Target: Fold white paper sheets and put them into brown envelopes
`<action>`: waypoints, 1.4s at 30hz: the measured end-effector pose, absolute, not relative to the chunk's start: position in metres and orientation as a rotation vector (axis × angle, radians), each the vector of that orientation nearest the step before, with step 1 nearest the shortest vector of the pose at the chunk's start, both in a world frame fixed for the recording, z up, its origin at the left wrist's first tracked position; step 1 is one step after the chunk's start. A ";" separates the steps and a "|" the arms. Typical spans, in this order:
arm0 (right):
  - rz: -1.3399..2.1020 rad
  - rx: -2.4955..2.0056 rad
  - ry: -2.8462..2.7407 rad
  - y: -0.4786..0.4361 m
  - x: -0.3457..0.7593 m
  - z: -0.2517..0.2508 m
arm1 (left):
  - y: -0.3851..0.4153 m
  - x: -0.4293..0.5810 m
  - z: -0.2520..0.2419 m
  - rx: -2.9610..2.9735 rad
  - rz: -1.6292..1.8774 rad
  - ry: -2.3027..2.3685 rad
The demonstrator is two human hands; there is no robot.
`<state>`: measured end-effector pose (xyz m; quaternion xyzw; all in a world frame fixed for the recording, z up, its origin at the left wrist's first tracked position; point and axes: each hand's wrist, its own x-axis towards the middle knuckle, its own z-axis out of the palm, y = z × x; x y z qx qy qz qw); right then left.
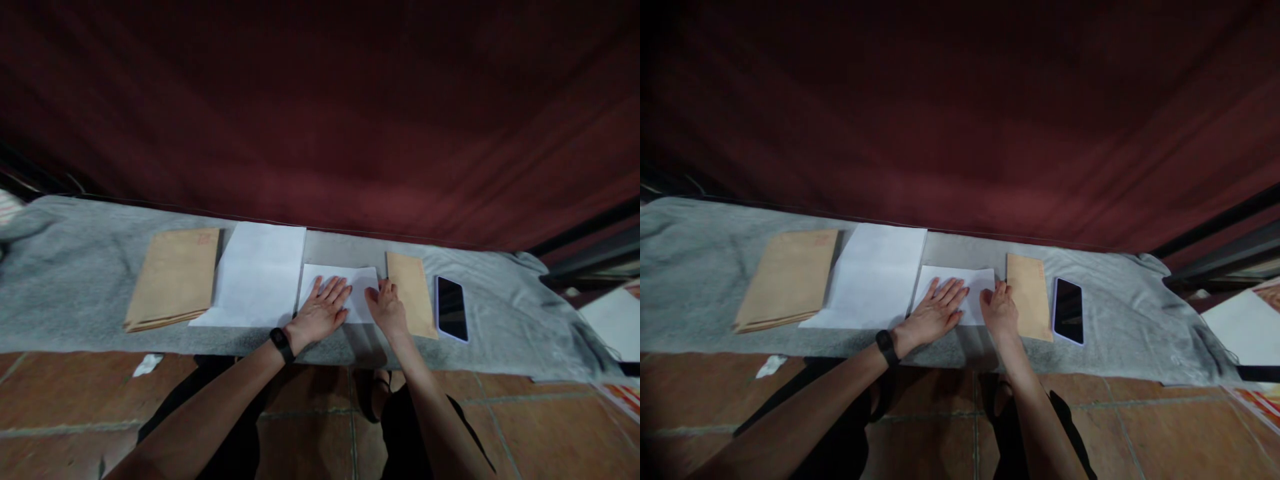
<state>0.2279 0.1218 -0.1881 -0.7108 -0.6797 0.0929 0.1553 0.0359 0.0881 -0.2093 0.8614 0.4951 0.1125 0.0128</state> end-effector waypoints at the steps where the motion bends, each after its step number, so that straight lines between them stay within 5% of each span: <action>1: 0.294 -2.046 -1.938 0.122 0.228 -0.188 | 0.088 0.036 -0.209 2.683 0.349 1.541; 16: 0.751 -1.907 -1.968 0.135 0.248 -0.195 | 0.088 0.033 -0.206 2.711 0.351 1.509; 35: 0.389 -2.098 -2.024 0.112 0.235 -0.179 | 0.082 0.035 -0.204 2.755 0.325 1.407; 39: 0.059 -1.896 -2.076 0.103 0.225 -0.183 | 0.082 0.035 -0.205 2.771 0.322 1.409; 42: 0.113 -1.634 -2.214 0.104 0.216 -0.193 | 0.082 0.036 -0.205 2.779 0.320 1.397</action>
